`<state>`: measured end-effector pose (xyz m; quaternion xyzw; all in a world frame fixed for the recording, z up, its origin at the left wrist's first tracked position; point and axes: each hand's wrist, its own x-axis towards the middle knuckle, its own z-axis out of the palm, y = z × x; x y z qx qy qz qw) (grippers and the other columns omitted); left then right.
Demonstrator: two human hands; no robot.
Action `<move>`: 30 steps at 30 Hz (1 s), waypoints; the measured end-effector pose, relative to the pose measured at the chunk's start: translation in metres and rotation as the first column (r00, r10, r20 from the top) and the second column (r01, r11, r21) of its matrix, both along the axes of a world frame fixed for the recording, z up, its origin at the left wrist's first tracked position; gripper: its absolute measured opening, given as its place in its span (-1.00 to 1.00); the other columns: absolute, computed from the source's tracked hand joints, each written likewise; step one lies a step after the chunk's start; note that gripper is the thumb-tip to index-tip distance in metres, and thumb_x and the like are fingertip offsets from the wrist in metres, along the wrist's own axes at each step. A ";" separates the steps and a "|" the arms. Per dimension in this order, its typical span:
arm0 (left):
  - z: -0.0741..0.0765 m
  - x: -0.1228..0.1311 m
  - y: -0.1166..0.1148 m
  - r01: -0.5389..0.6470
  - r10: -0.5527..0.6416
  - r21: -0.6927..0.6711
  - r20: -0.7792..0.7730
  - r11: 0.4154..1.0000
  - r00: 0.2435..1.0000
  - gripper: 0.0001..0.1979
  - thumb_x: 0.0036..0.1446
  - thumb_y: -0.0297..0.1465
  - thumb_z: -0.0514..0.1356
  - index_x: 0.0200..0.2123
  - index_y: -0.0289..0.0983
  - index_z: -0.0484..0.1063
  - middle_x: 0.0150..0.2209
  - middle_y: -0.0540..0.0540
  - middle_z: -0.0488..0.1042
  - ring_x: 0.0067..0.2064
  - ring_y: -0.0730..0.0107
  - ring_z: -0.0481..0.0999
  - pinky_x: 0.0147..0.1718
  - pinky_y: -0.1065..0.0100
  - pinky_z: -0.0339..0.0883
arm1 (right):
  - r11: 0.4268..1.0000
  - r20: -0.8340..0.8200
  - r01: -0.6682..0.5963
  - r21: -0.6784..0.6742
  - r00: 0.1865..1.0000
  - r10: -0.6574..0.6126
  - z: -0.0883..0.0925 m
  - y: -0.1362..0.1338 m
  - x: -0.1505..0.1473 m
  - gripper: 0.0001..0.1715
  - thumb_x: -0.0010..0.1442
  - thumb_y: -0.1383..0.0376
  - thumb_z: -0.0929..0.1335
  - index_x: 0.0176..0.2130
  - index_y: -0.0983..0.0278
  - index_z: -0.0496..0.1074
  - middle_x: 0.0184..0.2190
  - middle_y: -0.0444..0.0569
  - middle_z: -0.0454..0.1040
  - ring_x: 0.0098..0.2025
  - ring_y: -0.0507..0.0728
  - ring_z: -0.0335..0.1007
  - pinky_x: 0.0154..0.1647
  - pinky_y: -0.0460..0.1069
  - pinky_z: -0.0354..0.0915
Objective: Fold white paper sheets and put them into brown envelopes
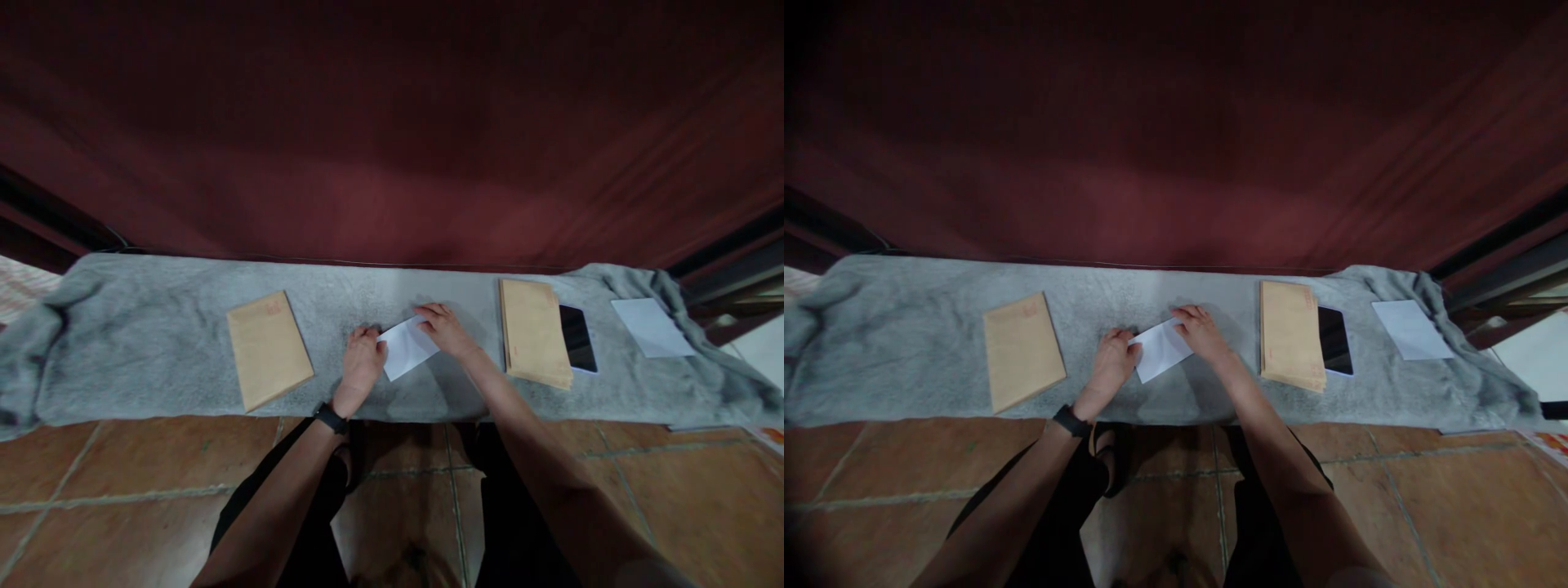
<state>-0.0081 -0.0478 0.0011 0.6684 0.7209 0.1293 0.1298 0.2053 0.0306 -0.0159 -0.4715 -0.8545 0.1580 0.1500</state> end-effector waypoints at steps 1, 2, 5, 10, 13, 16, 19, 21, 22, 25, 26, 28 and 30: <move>0.000 0.001 -0.001 -0.003 0.003 0.008 -0.015 1.000 1.000 -0.79 0.26 -0.46 0.11 -0.17 -0.27 0.56 -0.13 -0.25 0.55 0.04 0.07 0.50 0.13 0.10 0.34 | 1.000 0.018 0.022 0.009 1.000 -0.022 0.000 -0.001 -0.003 -0.51 0.40 0.35 0.30 0.27 0.17 0.43 0.21 0.05 0.47 0.24 0.21 0.32 0.34 0.16 0.21; 0.001 0.003 -0.002 -0.004 0.005 0.012 -0.030 1.000 1.000 -0.78 0.26 -0.46 0.10 -0.15 -0.27 0.56 -0.13 -0.24 0.55 0.04 0.06 0.50 0.13 0.10 0.34 | 0.999 0.034 0.038 0.020 0.999 -0.039 0.001 -0.002 -0.006 -0.51 0.40 0.35 0.30 0.27 0.17 0.43 0.22 0.05 0.47 0.25 0.22 0.32 0.33 0.17 0.21; 0.004 0.006 -0.004 -0.013 0.014 0.009 -0.077 1.000 0.997 -0.76 0.28 -0.45 0.10 -0.10 -0.26 0.55 -0.11 -0.24 0.55 0.05 0.06 0.49 0.12 0.10 0.35 | 0.997 0.063 0.043 0.064 0.997 -0.047 0.003 -0.009 -0.012 -0.50 0.39 0.36 0.30 0.27 0.19 0.43 0.26 0.08 0.43 0.28 0.26 0.28 0.33 0.22 0.19; 0.010 0.008 -0.006 -0.024 0.024 -0.008 -0.076 1.000 0.997 -0.76 0.30 -0.43 0.08 -0.10 -0.28 0.54 -0.03 -0.29 0.53 0.06 0.03 0.50 0.05 0.13 0.39 | 0.991 0.138 -0.024 0.131 0.990 0.006 0.005 -0.030 -0.015 -0.53 0.44 0.39 0.20 0.23 0.28 0.46 0.24 0.14 0.46 0.26 0.27 0.32 0.38 0.21 0.12; 0.012 0.008 -0.005 -0.035 0.034 -0.026 -0.038 0.999 0.999 -0.78 0.30 -0.44 0.09 -0.13 -0.29 0.54 -0.03 -0.30 0.53 0.06 0.04 0.51 0.05 0.14 0.39 | 0.993 0.147 -0.051 0.109 0.988 0.035 0.001 -0.043 -0.018 -0.51 0.46 0.35 0.18 0.28 0.32 0.40 0.30 0.14 0.41 0.31 0.23 0.32 0.41 0.17 0.12; 0.012 0.007 -0.004 -0.045 0.044 -0.028 -0.013 0.999 0.999 -0.79 0.29 -0.45 0.11 -0.12 -0.30 0.53 -0.03 -0.28 0.53 0.05 0.06 0.52 0.06 0.15 0.39 | 0.995 0.127 -0.034 0.098 0.992 0.021 -0.008 -0.055 -0.022 -0.44 0.48 0.25 0.18 0.35 0.40 0.29 0.40 0.17 0.27 0.41 0.24 0.19 0.44 0.17 0.10; 0.011 0.008 -0.005 -0.051 0.050 -0.022 -0.030 0.998 0.998 -0.80 0.29 -0.44 0.12 -0.11 -0.28 0.53 -0.04 -0.27 0.54 0.03 0.06 0.52 0.04 0.16 0.40 | 0.995 0.124 -0.020 0.096 0.992 0.008 -0.014 -0.063 -0.025 -0.37 0.49 0.17 0.18 0.40 0.42 0.21 0.44 0.20 0.19 0.46 0.27 0.10 0.48 0.21 0.04; 0.010 0.008 -0.006 -0.055 0.055 -0.005 -0.051 0.998 0.997 -0.80 0.30 -0.43 0.11 -0.11 -0.27 0.52 -0.05 -0.26 0.53 0.03 0.05 0.51 0.03 0.16 0.40 | 0.995 0.125 -0.012 0.094 0.992 0.000 -0.016 -0.066 -0.026 -0.34 0.49 0.14 0.16 0.41 0.42 0.18 0.45 0.21 0.15 0.48 0.27 0.07 0.50 0.22 -0.01; 0.009 0.009 -0.006 -0.058 0.058 0.002 -0.060 0.998 0.997 -0.80 0.29 -0.43 0.11 -0.11 -0.26 0.52 -0.05 -0.26 0.53 0.04 0.04 0.50 0.04 0.15 0.40 | 0.995 0.129 -0.015 0.094 0.992 0.003 -0.017 -0.066 -0.026 -0.33 0.49 0.13 0.16 0.42 0.43 0.17 0.46 0.21 0.13 0.49 0.27 0.04 0.51 0.22 -0.04; 0.006 0.011 -0.006 -0.060 0.061 0.018 -0.067 0.998 0.996 -0.78 0.29 -0.44 0.09 -0.09 -0.28 0.51 -0.05 -0.27 0.52 0.05 0.01 0.49 0.06 0.12 0.38 | 0.995 0.144 -0.032 0.094 0.989 0.018 -0.017 -0.067 -0.027 -0.26 0.48 0.07 0.18 0.43 0.46 0.13 0.48 0.24 0.07 0.51 0.28 -0.03 0.54 0.23 -0.12; 0.004 0.011 -0.006 -0.059 0.061 0.022 -0.067 0.998 0.996 -0.77 0.29 -0.45 0.08 -0.08 -0.29 0.50 -0.05 -0.28 0.52 0.05 -0.01 0.48 0.07 0.11 0.38 | 0.995 0.147 -0.035 0.093 0.989 0.021 -0.016 -0.067 -0.027 -0.24 0.47 0.04 0.19 0.44 0.45 0.12 0.48 0.24 0.05 0.52 0.29 -0.05 0.54 0.24 -0.13; 0.002 0.011 -0.006 -0.059 0.062 0.036 -0.071 0.998 0.996 -0.77 0.29 -0.45 0.08 -0.08 -0.29 0.49 -0.05 -0.29 0.51 0.05 -0.03 0.47 0.07 0.08 0.37 | 0.995 0.144 -0.040 0.088 0.989 0.027 -0.014 -0.066 -0.027 -0.21 0.46 0.02 0.21 0.44 0.44 0.11 0.48 0.25 0.04 0.52 0.30 -0.06 0.54 0.26 -0.14; 0.000 0.011 -0.006 -0.062 0.066 0.049 -0.076 0.997 0.995 -0.78 0.29 -0.44 0.08 -0.09 -0.28 0.49 -0.04 -0.28 0.51 0.06 -0.03 0.47 0.07 0.08 0.36 | 0.994 0.136 -0.064 0.088 0.989 0.052 -0.012 -0.067 -0.027 -0.23 0.46 0.02 0.21 0.44 0.41 0.13 0.48 0.23 0.05 0.52 0.29 -0.06 0.54 0.26 -0.14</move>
